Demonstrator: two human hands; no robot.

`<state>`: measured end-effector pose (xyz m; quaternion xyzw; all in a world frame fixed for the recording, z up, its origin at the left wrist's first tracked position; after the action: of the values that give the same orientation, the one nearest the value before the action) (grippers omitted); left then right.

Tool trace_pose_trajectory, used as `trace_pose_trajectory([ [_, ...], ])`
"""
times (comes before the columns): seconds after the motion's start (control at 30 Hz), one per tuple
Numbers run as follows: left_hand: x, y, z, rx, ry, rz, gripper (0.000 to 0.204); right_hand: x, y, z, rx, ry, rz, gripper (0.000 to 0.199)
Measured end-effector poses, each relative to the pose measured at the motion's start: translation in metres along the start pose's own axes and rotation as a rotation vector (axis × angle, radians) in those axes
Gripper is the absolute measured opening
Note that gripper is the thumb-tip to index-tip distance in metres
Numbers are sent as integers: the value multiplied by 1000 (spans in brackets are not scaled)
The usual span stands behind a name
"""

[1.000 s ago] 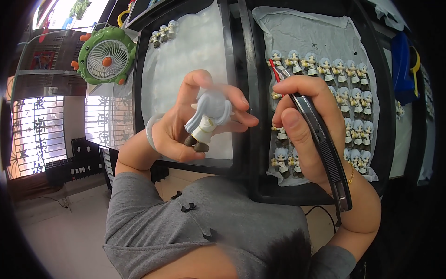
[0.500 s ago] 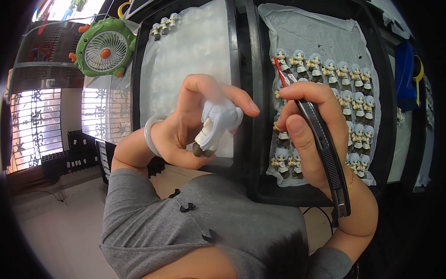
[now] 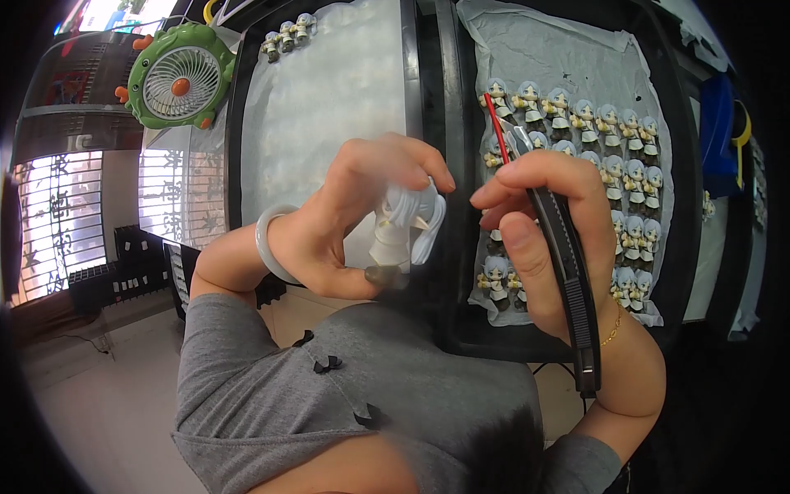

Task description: The person paints and assembles small anime figurines by hand at a factory workbench, using a paintbrush for painting and a prying tool for assembly.

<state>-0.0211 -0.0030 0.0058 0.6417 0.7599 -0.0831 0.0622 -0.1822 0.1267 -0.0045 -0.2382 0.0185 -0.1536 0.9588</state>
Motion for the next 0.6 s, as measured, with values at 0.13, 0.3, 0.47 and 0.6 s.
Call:
trace_pose_trajectory([
  [0.13, -2, -2, 2, 65, -100, -26, 69, -1, 1, 0, -113, -82, 51, 26],
  [0.3, -2, -2, -3, 120, -290, -83, 68, 0, 1, -1, -39, -1, 183, 27],
  [0.47, 1, -3, -6, 25, -385, -129, 61, 5, 5, -5, 116, -23, 192, 29],
  [0.6, 3, -2, -3, 16, -394, -158, 62, 7, 4, -3, 250, -100, 191, 30],
])
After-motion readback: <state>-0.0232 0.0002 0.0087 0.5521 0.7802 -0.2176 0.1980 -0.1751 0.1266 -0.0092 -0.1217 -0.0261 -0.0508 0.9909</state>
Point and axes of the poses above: each hand's wrist, its own y-axis away from the middle knuckle, its own x-axis out of the palm, z = x × y, the point moved 1 cm from there along -y, towards the middle knuckle, and after that the axes turned 12 degrees about -x, right-handed, at the moved point
